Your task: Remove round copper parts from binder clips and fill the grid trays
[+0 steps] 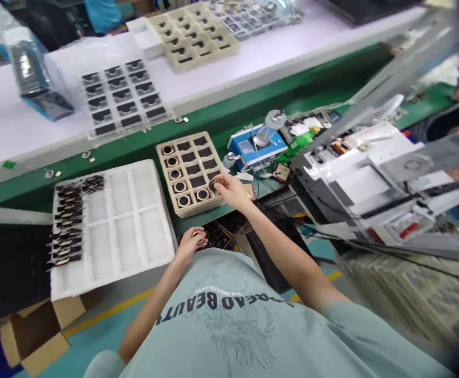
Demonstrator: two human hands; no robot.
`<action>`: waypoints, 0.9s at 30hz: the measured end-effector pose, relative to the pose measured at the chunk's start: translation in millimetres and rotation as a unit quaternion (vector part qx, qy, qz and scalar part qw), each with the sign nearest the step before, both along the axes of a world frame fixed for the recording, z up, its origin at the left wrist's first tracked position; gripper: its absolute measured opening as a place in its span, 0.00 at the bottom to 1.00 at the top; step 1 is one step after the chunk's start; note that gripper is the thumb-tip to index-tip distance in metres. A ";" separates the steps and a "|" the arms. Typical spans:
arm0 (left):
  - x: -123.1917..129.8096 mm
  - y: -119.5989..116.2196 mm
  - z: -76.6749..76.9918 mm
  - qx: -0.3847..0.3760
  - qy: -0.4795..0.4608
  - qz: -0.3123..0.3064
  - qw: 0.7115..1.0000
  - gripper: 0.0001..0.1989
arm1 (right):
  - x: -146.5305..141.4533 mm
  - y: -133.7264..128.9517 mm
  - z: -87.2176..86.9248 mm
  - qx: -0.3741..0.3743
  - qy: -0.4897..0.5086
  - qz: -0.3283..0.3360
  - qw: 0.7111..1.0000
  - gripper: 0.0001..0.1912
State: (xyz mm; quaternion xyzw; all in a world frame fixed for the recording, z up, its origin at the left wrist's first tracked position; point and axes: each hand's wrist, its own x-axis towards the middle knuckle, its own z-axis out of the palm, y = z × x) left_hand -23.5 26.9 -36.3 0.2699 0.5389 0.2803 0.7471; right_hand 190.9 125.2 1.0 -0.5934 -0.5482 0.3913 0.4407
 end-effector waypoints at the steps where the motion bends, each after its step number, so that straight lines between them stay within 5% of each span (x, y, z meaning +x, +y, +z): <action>1: -5.8 -1.9 2.9 0.001 -0.001 0.012 1.000 0.20 | -10.3 14.3 1.0 0.008 -0.037 0.005 0.999 0.13; 5: -22.6 -9.7 11.6 -0.001 -0.010 0.050 0.999 0.16 | -37.0 47.2 -4.1 0.064 -0.229 0.030 0.971 0.10; 9: -34.8 -16.0 15.2 0.004 -0.019 0.066 0.998 0.12 | -38.1 41.9 -17.5 0.135 -0.326 0.044 0.935 0.12; 16: -47.1 -14.5 15.1 0.045 -0.007 0.129 0.991 0.12 | -36.9 11.0 -22.1 0.170 -0.418 0.144 0.881 0.18; 27: -34.9 8.5 40.3 0.029 -0.136 0.209 0.968 0.16 | -49.1 19.6 -7.3 0.133 -0.459 0.120 0.870 0.17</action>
